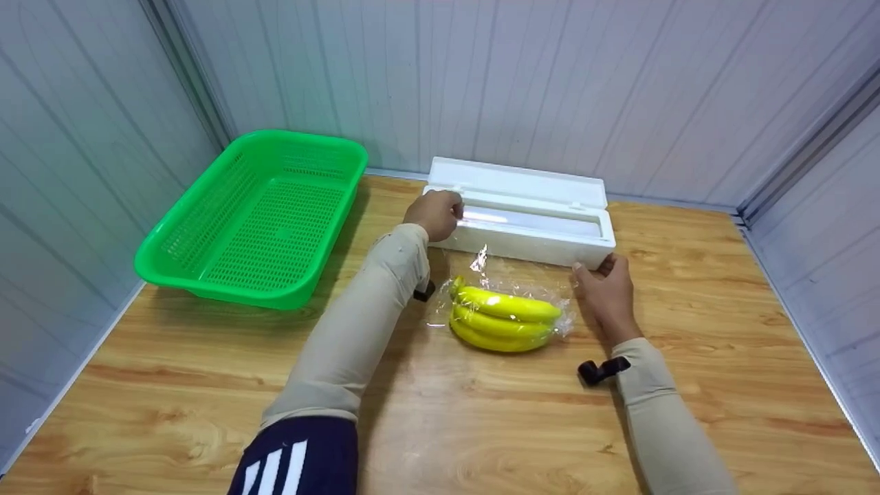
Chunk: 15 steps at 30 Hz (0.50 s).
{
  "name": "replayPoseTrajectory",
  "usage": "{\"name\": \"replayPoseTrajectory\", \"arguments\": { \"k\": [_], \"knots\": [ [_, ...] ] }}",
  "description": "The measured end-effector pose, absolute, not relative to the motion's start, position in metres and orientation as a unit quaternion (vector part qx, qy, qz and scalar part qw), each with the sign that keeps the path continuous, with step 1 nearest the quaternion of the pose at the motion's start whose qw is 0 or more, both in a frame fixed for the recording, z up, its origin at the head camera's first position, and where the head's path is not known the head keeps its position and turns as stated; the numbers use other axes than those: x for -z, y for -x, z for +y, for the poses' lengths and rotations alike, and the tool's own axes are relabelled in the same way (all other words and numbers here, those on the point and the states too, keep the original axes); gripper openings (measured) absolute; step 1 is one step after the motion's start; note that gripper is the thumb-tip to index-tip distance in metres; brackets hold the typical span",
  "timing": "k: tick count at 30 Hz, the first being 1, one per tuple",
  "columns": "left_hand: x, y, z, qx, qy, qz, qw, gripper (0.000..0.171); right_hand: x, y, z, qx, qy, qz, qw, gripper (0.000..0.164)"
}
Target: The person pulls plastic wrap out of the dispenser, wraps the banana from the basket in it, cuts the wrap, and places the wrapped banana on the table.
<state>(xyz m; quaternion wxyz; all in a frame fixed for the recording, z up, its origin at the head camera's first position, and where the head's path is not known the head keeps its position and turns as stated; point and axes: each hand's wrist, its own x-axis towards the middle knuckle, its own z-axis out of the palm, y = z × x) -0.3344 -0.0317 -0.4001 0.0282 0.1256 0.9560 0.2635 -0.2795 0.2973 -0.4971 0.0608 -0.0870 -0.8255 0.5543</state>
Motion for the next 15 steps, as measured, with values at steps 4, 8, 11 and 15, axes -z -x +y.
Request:
{"name": "replayPoseTrajectory", "arguments": {
  "k": [4, 8, 11, 15],
  "knots": [
    [0.4026, 0.3326, -0.0340, -0.276, -0.122, 0.953, 0.026, 0.022, 0.4966, 0.2791, 0.2963, -0.571, 0.095, -0.814, 0.056, 0.075],
    [0.4035, 0.3312, -0.0343, -0.289, -0.120, 0.949, 0.026, 0.026, 0.4959, 0.2782, 0.2965, -0.577, 0.097, -0.809, 0.056, 0.075],
    [0.4048, 0.3312, -0.0350, -0.293, -0.117, 0.949, 0.023, 0.027, 0.4954, 0.2765, 0.2958, -0.578, 0.094, -0.809, 0.055, 0.076],
    [0.4083, 0.3325, -0.0372, -0.293, -0.116, 0.949, 0.017, 0.030, 0.4961, 0.2756, 0.2951, -0.573, 0.091, -0.812, 0.055, 0.075]
  ]
}}
